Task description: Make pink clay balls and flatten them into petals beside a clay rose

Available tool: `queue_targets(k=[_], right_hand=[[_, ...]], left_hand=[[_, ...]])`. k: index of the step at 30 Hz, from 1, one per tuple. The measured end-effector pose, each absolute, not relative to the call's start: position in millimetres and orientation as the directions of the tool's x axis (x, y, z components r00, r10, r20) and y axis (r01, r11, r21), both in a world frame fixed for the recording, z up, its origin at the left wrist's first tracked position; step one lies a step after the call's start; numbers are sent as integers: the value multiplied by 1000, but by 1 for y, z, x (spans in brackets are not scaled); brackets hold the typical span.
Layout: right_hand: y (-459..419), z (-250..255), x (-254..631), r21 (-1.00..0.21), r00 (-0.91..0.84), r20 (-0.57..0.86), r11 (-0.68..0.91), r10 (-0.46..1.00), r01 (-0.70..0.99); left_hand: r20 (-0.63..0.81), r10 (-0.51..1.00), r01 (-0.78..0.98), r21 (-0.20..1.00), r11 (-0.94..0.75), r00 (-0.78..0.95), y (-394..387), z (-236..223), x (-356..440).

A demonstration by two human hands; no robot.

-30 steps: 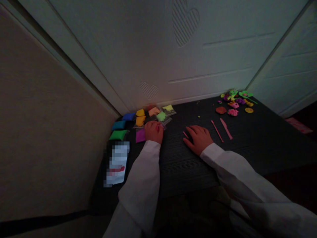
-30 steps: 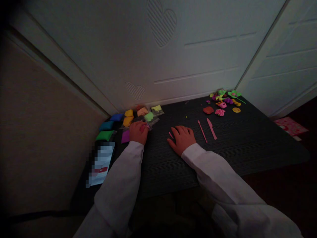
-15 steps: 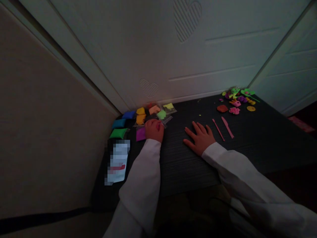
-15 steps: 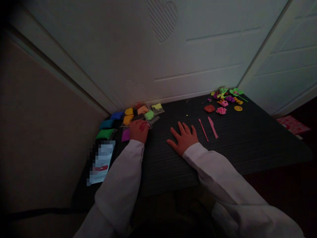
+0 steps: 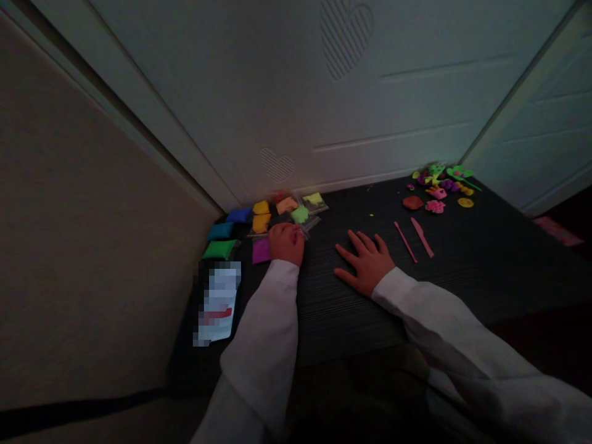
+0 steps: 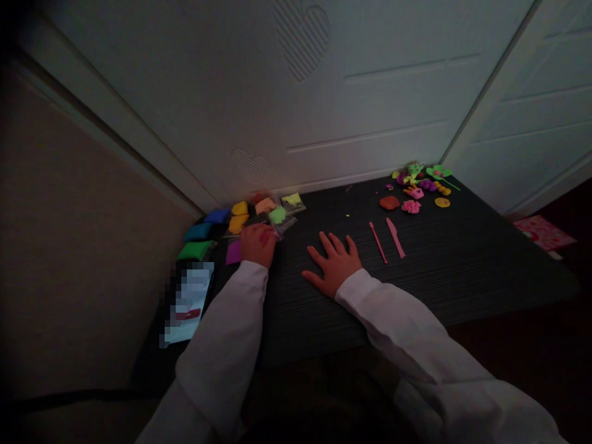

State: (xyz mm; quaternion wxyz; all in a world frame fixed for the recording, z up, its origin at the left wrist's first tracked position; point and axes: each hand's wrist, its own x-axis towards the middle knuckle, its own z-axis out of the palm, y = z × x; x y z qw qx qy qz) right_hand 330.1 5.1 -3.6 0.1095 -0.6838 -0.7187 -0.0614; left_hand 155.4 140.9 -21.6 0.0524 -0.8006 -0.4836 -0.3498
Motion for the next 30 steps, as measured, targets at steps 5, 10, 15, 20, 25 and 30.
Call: queue_targets(k=[5, 10, 15, 20, 25, 30], right_hand=[[5, -4, 333, -69, -2, 246, 20, 969, 997], [5, -4, 332, -63, -34, 243, 51, 970, 997], [6, -4, 333, -67, 0, 245, 17, 969, 998], [6, -3, 331, -53, -50, 235, 65, 971, 996], [6, -4, 333, -56, 8, 239, 6, 971, 998], [5, -5, 332, -50, -50, 225, 62, 973, 997]], left_hand=[[606, 742, 818, 246, -519, 289, 141, -22, 155], [600, 743, 820, 240, -519, 295, 141, -21, 155], [600, 743, 824, 233, -516, 296, 141, -21, 156], [603, 741, 826, 227, -515, 296, 141, -20, 157], [606, 738, 828, 222, -515, 296, 140, -20, 156], [605, 737, 830, 214, -516, 302, 140, -19, 157]])
